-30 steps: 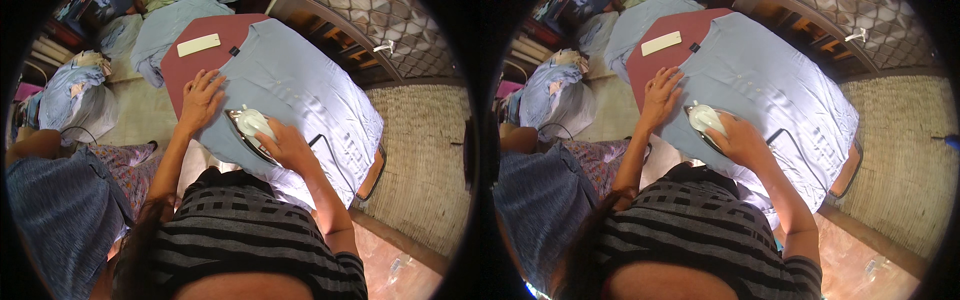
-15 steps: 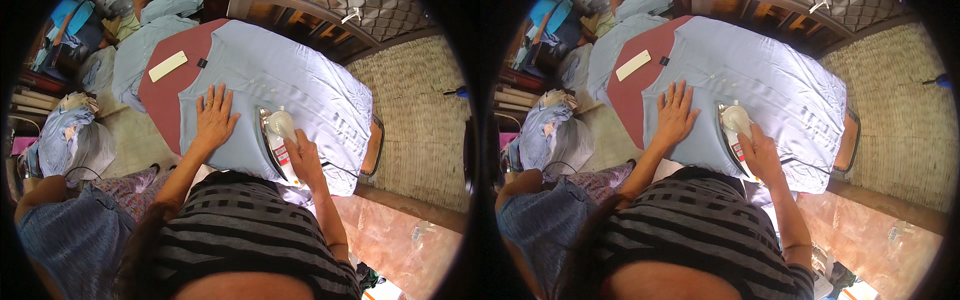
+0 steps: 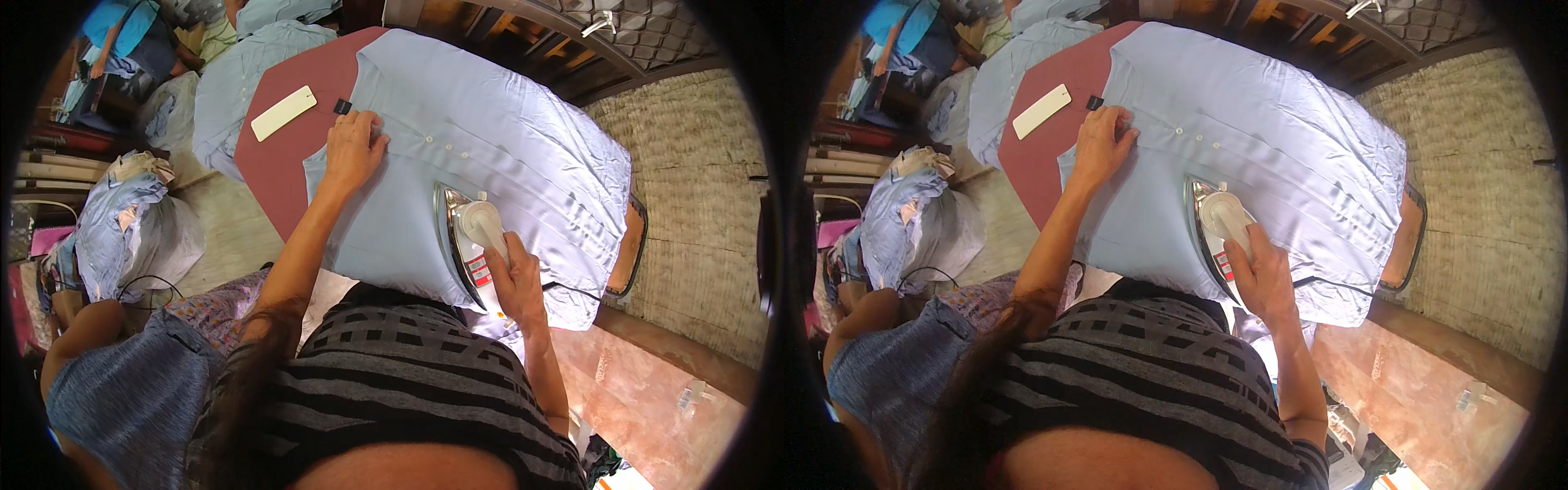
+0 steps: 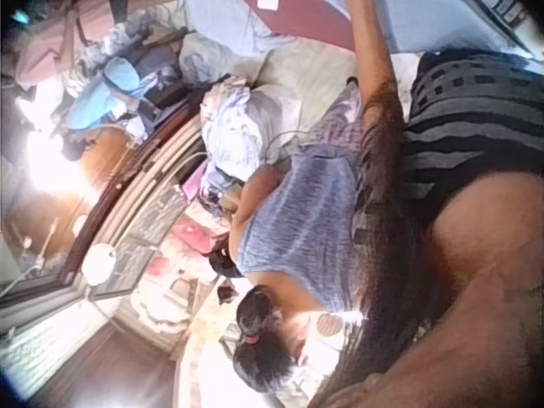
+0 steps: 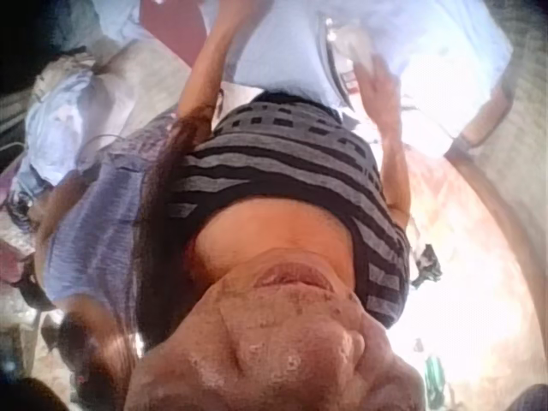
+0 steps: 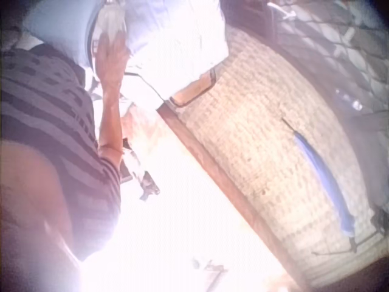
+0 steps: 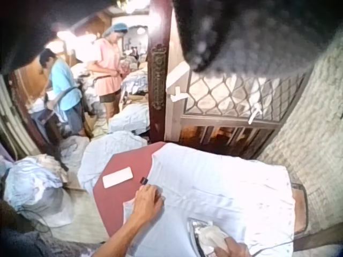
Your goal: The person irons a light blue shirt on a red ironing board, smoothing the fabric with one hand while moving the iron over the front panels, collar, and sleeves before folding the garment.
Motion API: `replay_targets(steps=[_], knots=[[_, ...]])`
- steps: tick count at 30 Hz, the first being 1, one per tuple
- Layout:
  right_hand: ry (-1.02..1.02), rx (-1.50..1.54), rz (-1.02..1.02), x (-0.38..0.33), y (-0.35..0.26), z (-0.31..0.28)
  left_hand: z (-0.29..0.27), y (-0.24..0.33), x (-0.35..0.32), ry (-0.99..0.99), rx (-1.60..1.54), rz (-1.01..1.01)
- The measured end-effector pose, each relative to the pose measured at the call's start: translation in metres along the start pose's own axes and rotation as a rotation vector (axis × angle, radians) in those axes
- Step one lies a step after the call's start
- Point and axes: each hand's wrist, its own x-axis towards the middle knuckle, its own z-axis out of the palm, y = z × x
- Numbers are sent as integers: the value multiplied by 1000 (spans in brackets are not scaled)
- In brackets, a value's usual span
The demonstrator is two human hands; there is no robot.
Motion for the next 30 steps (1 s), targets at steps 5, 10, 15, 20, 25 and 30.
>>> replay_targets(steps=[5, 10, 15, 20, 25, 30], knots=[[-37, 23, 47, 0, -1, -5, -5, -2, 6, -141, 14, -13], [-67, 103, 5, 3, 7, -3, -8, -3, 19, -82, -159, -91], [-227, 273, 96, 9, 3, -6, -7, -2, 24, -52, -176, -144], [-311, 242, 204, 11, -4, -7, -11, -9, 24, -97, -122, -16], [-159, 292, 119, 12, -23, 14, -22, -26, 48, -273, -98, 157], [-97, 563, 189, 35, -65, 36, -20, -45, 64, -244, -64, 451]])
